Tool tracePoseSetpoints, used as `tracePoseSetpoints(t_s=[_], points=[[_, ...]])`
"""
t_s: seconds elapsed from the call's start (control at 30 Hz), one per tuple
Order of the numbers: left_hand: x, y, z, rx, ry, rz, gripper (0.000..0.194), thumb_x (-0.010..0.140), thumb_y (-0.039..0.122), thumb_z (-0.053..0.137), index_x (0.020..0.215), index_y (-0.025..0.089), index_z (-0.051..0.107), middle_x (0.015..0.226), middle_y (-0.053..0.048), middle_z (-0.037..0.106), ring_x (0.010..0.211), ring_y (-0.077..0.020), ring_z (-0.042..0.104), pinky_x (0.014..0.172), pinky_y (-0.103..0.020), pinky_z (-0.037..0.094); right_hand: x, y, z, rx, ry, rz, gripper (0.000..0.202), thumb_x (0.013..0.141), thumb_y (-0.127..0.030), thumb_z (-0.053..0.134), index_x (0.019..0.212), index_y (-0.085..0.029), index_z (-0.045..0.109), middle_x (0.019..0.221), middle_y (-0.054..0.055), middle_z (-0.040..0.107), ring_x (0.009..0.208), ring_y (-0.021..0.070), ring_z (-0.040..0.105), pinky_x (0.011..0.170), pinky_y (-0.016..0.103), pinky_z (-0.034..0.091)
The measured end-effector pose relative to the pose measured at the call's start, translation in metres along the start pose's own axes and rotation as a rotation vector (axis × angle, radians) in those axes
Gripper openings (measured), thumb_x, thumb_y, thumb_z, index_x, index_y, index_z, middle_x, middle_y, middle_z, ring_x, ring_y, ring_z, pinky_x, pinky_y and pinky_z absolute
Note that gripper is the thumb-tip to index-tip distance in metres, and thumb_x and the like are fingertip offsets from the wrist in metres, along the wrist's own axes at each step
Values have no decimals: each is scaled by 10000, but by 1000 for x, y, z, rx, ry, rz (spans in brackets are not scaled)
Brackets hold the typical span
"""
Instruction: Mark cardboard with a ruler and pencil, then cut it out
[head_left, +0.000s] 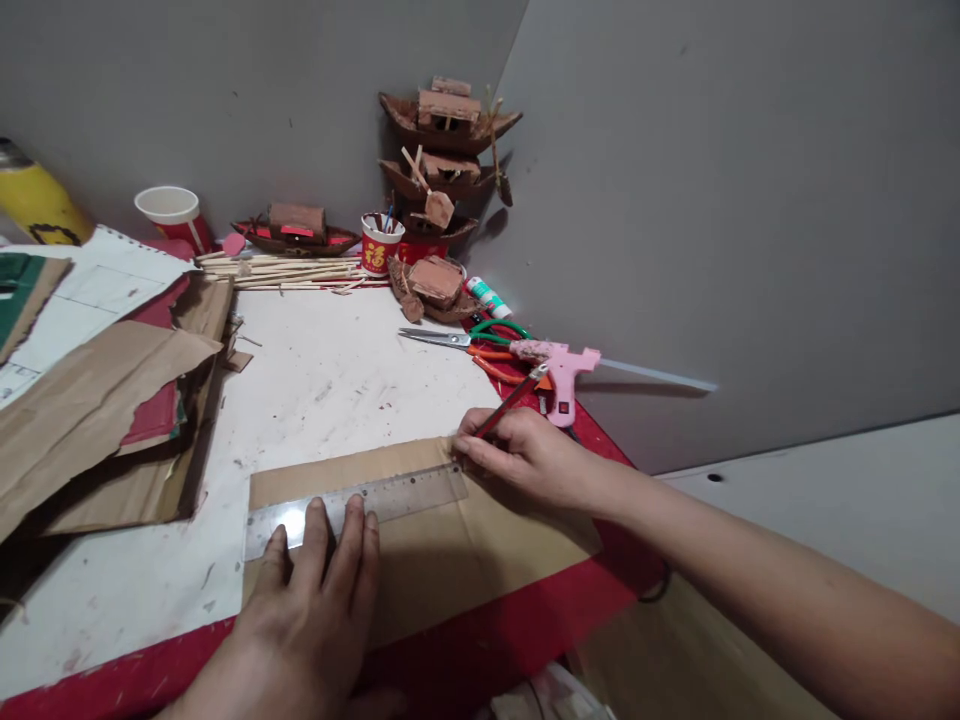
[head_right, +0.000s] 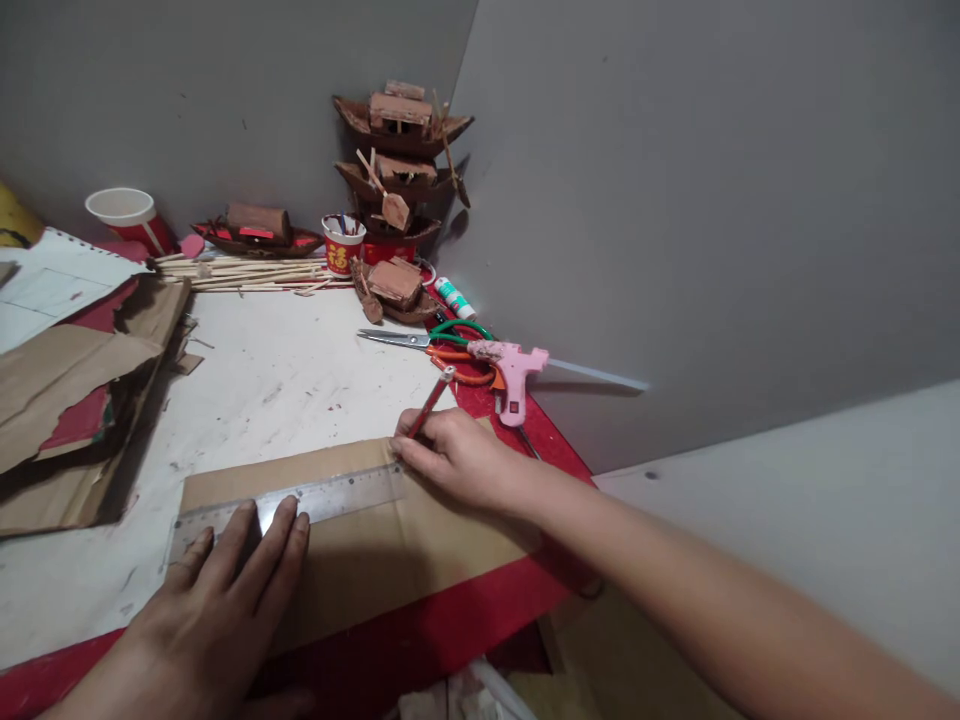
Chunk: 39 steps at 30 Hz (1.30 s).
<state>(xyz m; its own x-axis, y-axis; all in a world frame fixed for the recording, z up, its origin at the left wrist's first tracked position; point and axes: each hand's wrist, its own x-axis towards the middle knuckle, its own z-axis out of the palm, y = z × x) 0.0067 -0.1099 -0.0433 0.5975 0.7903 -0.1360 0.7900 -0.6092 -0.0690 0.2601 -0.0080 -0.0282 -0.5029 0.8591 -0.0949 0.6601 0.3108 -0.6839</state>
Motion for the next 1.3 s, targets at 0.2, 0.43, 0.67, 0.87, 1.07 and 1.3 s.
tracePoseSetpoints(t_s=[0.2, 0.43, 0.67, 0.87, 1.07, 1.3], points=[[-4, -3, 6, 6, 79, 27, 854, 734, 608, 655, 1426, 142, 473, 1493, -175, 409, 1304, -454, 437, 963, -586, 463, -13, 0, 3, 285, 125, -16, 297, 988, -347, 446, 845, -148, 614, 781, 53, 642, 691, 142, 622, 613, 250, 511], [-12, 6, 32, 55, 241, 3, 587, 853, 423, 628, 1402, 244, 517, 1450, -83, 500, 1300, -378, 474, 1005, -481, 452, -43, 2, 27, -99, 253, -275, 229, 941, -258, 556, 1156, -192, 603, 995, 108, 700, 936, 216, 661, 815, 352, 544], [-14, 9, 39, 169, 339, 59, 527, 859, 319, 646, 1372, 242, 549, 1405, -67, 554, 1252, -351, 515, 987, -461, 441, -53, 2, 49, -284, 183, -358, 478, 883, -270, 648, 1325, -203, 479, 1159, 147, 647, 1136, 271, 565, 943, 447, 490], [-11, 7, 50, 35, 325, 49, 700, 783, 662, 618, 1361, 271, 561, 1407, -67, 558, 1277, -350, 473, 996, -450, 430, -57, 4, 52, -265, 211, -368, 364, 916, -208, 569, 1275, -225, 510, 1096, 132, 662, 1060, 262, 607, 906, 442, 504], [-9, 6, 53, -5, 308, 49, 629, 819, 648, 583, 1345, 304, 572, 1395, -47, 572, 1274, -332, 486, 983, -439, 440, -61, 2, 54, -244, 191, -344, 360, 925, -199, 545, 1278, -247, 494, 1081, 119, 655, 1021, 265, 622, 877, 433, 517], [-8, -2, 40, 7, 305, 30, 553, 875, 600, 539, 1338, 299, 570, 1366, -35, 597, 1232, -289, 541, 954, -400, 473, -59, 0, 55, -229, 156, -338, 408, 923, -166, 530, 1313, -258, 450, 1099, 110, 633, 1012, 256, 606, 885, 431, 510]])
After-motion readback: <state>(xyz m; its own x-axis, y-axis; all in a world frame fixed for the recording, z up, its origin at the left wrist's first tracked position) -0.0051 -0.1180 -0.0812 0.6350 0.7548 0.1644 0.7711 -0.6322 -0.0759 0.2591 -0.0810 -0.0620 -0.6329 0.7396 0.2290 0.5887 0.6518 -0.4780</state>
